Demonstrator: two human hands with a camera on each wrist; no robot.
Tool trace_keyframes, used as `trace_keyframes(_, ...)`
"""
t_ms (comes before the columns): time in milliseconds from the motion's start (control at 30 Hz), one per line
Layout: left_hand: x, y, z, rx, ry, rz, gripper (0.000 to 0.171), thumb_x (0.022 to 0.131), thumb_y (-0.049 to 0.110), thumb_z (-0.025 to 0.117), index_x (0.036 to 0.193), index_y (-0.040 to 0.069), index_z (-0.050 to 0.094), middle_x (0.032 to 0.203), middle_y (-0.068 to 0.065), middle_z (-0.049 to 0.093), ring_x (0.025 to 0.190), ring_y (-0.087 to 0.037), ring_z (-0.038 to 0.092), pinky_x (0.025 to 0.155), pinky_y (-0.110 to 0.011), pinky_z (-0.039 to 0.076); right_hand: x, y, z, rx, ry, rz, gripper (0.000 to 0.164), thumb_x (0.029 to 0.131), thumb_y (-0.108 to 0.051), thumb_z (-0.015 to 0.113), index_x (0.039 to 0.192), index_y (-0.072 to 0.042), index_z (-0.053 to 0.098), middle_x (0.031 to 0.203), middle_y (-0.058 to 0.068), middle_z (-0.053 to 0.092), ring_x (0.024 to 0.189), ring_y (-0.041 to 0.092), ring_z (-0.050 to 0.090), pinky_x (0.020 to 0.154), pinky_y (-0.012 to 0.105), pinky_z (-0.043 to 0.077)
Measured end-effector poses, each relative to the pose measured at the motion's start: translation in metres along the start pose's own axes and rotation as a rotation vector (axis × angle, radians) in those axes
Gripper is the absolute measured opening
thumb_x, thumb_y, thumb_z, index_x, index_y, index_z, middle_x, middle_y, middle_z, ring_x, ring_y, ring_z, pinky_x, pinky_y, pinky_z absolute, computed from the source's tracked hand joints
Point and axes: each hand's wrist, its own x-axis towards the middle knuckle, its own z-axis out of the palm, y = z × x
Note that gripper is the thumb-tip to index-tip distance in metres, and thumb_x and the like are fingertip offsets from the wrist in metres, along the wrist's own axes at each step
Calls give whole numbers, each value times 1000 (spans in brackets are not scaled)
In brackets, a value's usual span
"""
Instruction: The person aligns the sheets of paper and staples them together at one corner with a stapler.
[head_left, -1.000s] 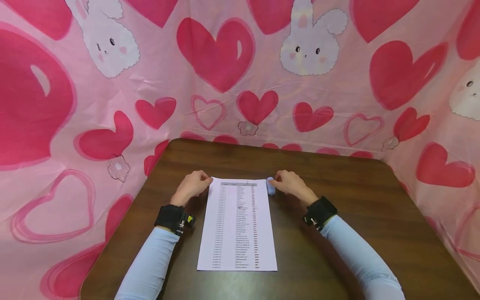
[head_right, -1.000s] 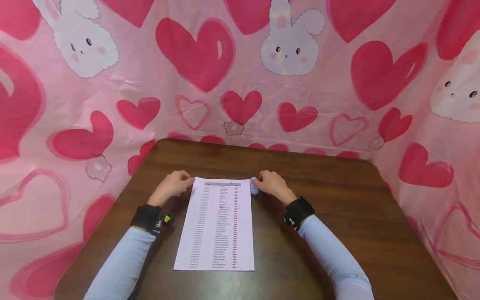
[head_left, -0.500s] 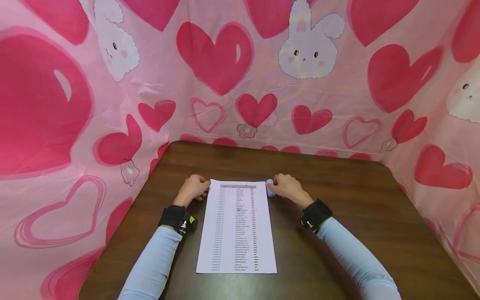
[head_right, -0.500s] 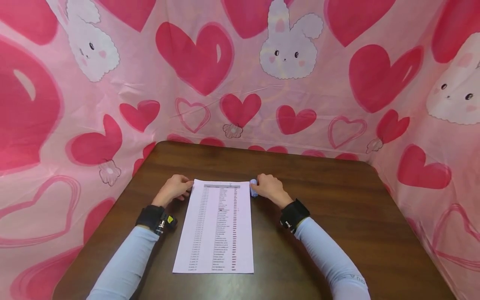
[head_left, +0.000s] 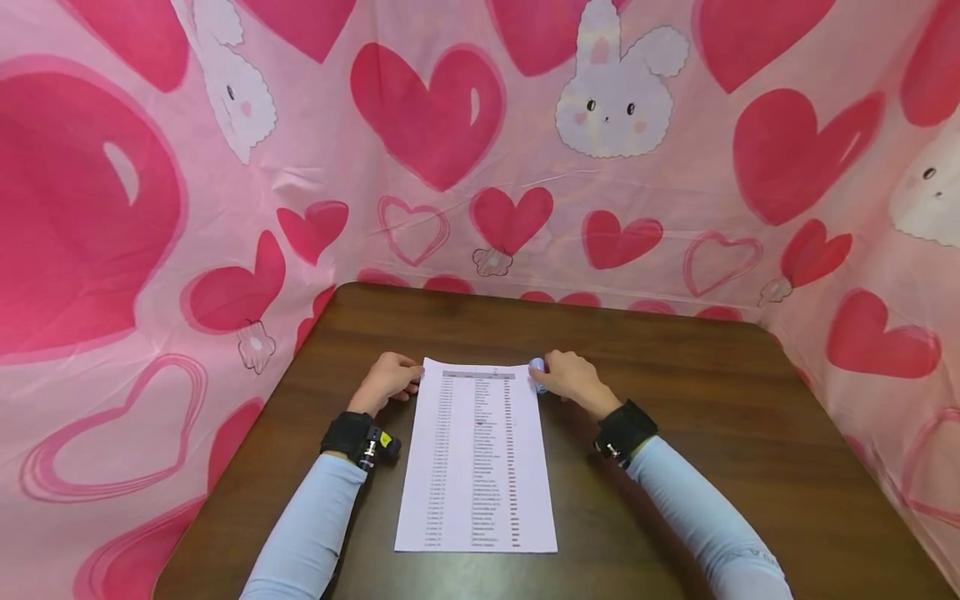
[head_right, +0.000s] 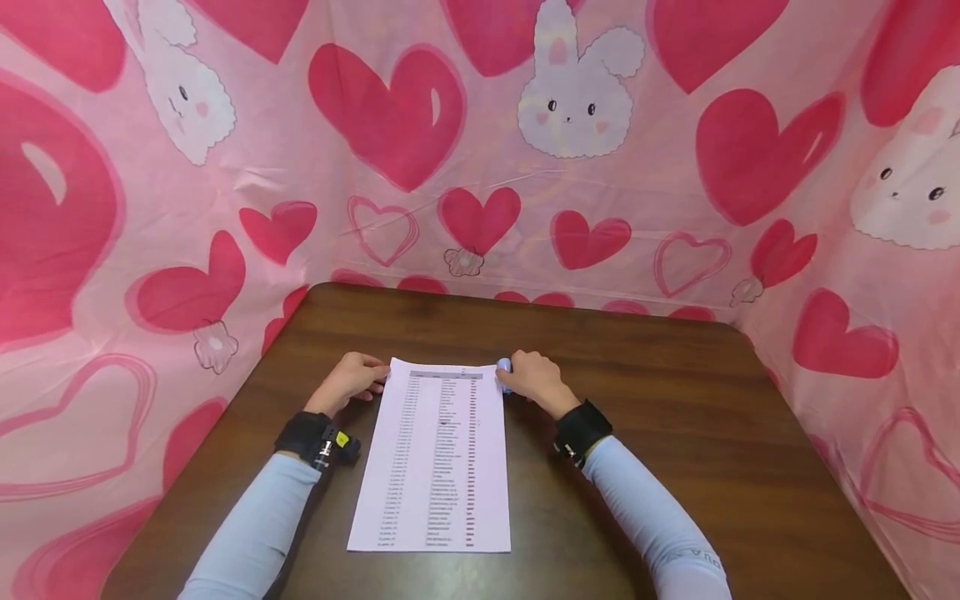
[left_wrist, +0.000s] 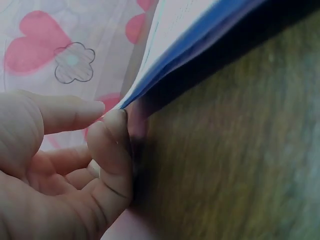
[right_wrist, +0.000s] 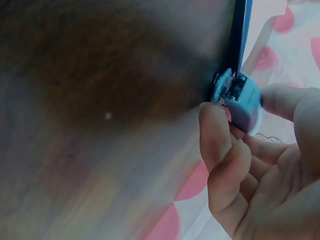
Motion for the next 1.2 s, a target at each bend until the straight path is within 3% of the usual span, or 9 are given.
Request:
trace_keyframes(367, 2, 2, 3, 90, 11, 7, 25, 93, 17, 63, 113, 2, 65, 89, -11, 64, 74, -20, 60, 55, -26, 48, 3, 5, 2, -4, -8, -11, 38, 91, -45, 62, 89, -7, 64, 69, 6, 61, 51, 19, 60, 47, 28, 45)
trace_keyframes(500, 1, -1, 1, 63, -11, 41, 24, 94, 17, 63, 112, 2, 64, 89, -10, 63, 73, -20, 60, 56, -26, 48, 5, 14, -5, -54, -23, -84, 34, 91, -41, 63, 90, -7, 64, 72, 5, 60, 58, 18, 56, 51, 28, 43)
trace_keyframes(733, -1, -4, 0, -21, -65, 64, 22, 95, 14, 62, 111, 0, 64, 81, -8, 60, 70, -17, 57, 59, -26, 50, 5, 24, -18, -91, -90, -284, 25, 93, -33, 64, 94, -8, 62, 73, 4, 56, 64, 16, 52, 54, 27, 40)
trace_keyframes(900, -1, -6, 0, -34, -75, 67, 21, 95, 13, 61, 111, 0, 63, 79, -7, 58, 68, -16, 56, 58, -24, 50, 3, 26, -22, -65, -111, -350, 20, 92, -24, 67, 104, -7, 66, 81, 3, 60, 70, 16, 54, 61, 27, 43)
trace_keyframes(1200, -2, -5, 5, -17, -94, 70, 22, 95, 14, 62, 110, -2, 64, 82, -9, 60, 69, -17, 58, 59, -25, 52, 4, 25, -20, -22, -117, -417, 25, 91, -18, 69, 113, -5, 68, 93, 6, 67, 80, 18, 57, 72, 31, 48)
